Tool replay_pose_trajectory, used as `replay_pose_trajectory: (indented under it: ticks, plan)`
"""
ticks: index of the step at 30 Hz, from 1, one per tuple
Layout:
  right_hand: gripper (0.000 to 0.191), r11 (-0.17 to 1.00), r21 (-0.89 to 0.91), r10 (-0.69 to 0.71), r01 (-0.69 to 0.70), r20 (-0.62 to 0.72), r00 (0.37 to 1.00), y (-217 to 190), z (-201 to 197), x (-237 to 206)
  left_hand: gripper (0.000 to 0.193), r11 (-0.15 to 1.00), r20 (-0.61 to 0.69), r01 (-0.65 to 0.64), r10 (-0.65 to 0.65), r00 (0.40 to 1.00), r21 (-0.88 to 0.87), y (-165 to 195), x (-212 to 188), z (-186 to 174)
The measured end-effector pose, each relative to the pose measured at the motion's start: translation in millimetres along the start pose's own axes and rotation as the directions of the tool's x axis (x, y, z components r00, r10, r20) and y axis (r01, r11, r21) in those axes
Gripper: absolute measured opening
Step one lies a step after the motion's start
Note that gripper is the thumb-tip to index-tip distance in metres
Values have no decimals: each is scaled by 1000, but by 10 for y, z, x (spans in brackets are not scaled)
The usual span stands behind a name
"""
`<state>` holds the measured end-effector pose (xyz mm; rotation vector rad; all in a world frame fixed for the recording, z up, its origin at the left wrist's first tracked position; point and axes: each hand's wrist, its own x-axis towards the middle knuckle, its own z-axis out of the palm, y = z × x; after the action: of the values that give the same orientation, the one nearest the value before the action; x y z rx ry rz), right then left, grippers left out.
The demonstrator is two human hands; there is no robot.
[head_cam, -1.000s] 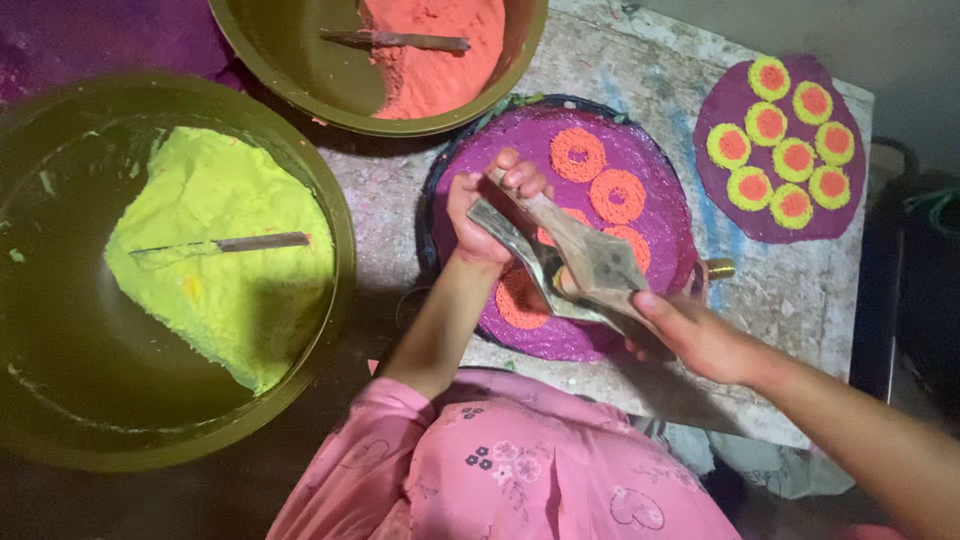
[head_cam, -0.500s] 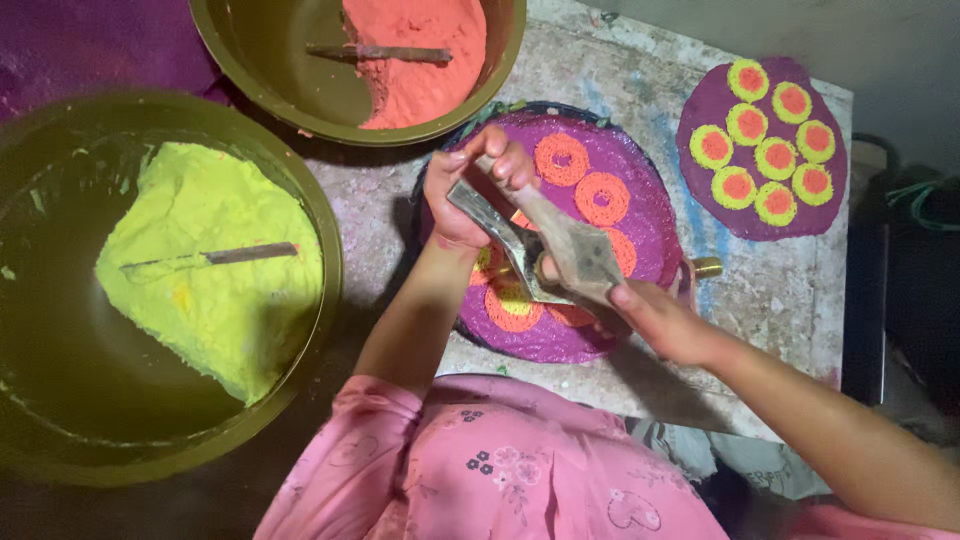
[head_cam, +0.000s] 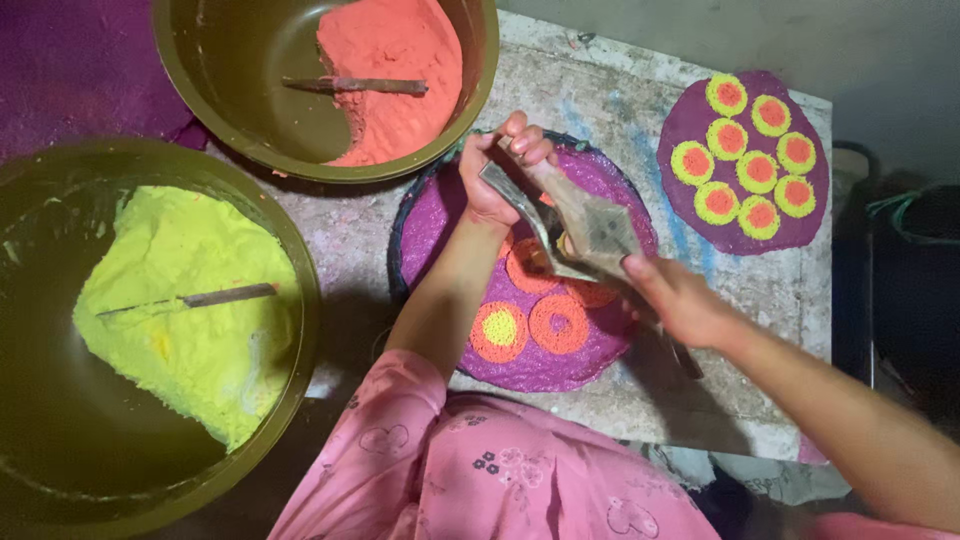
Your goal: The person uses a wooden press tool to form orange dough into ring shapes on a purple tray, then fills the rings with yellow dough to create layered decorative pieces. The person repeatedly loads the press, presses the dough, and arranges the finished pieces on the tray.
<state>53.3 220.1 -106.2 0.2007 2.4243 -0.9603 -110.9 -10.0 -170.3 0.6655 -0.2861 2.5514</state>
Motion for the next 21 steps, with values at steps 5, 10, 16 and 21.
replay_pose_trajectory:
  ticks: [5,10,16,21]
  plan:
    - [79,983,179,11,-31,112,994,-41,0,-12,18,1000,-59,16,-16,998,2,7,-59,-70]
    - [80,999,-37,-12,13,21,1000,18,-54,57,18,1000,-63,-23,24,998,9,-40,-63,-5]
    - [75,937,332,-168,106,164,972,89,192,-248,22,979,-81,56,-41,996,196,64,-251,289]
    - [83,949,282,65,-142,265,962,269,75,-912,27,999,-211,44,-43,977,2,-445,-608,302]
